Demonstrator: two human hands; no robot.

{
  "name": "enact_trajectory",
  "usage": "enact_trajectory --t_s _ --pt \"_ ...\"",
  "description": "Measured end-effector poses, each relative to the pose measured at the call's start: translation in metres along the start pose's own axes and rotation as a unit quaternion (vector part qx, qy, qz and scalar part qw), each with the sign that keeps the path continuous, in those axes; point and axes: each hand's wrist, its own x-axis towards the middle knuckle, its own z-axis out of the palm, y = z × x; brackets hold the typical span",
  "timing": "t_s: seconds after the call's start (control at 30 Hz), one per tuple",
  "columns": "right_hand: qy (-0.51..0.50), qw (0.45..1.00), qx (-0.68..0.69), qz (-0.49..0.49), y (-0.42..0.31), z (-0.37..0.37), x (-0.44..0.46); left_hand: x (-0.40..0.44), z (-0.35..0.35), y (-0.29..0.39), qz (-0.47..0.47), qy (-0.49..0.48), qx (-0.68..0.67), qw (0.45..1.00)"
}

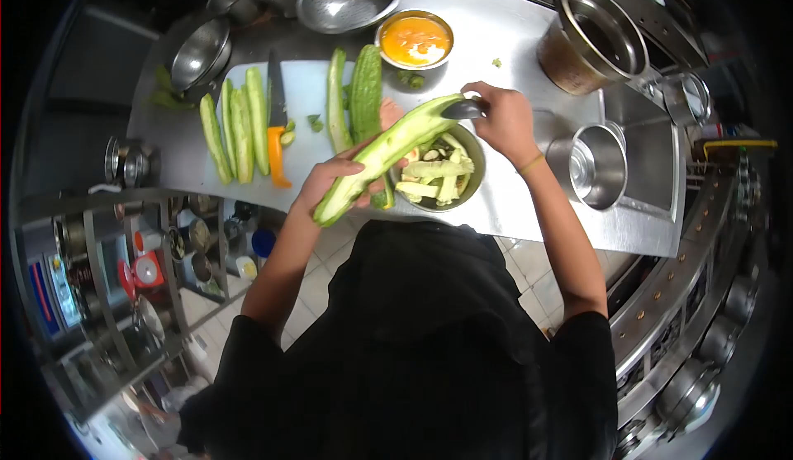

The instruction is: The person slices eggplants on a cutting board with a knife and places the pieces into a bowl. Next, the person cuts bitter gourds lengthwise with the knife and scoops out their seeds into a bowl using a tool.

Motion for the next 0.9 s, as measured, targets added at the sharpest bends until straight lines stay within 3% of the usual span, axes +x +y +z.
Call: enact_trajectory --t_s 0.1,0.17,0.27,0.3,0.37,0.5,0.57,0.77,0.9 --pt "-0.020 0.984 0.141 0.102 -0.017 0.008 -0.027 -0.036 -0.021 -0.005 0.040 0.056 -0.017 0.997" --pt "-0.082 0.981 0.160 0.069 -0.026 0.021 -0.047 -0.046 -0.026 -0.008 0.067 0.085 -0.026 0.994" --pt "-0.200 0.961 0.141 0.132 -0.019 0.031 -0.061 -0.041 -0.025 -0.013 0.090 0.124 0.063 0.986" --pt "-0.196 0.961 0.138 0.136 -0.020 0.029 -0.057 -0.034 -0.019 -0.016 0.087 0.118 0.063 0.987" --pt "-0.055 0.998 0.016 0.005 -0.023 0.027 -0.047 -0.018 -0.007 -0.023 0.107 0.160 0.122 0.974" --pt "-0.002 0.983 -0.180 -0.028 -0.037 0.020 -0.011 0.019 0.031 -0.027 0.093 0.150 0.201 0.963" --pt "-0.042 0.982 -0.182 -0.021 -0.050 0.010 -0.006 0.037 0.037 -0.028 0.094 0.143 0.241 0.955" --pt "-0.040 0.983 -0.179 0.001 -0.073 0.012 -0.020 0.076 0.035 -0.029 0.126 0.220 0.308 0.917" --pt "-0.036 0.982 -0.183 0.024 -0.069 0.011 -0.027 0.083 0.040 -0.029 0.075 0.216 0.317 0.921"
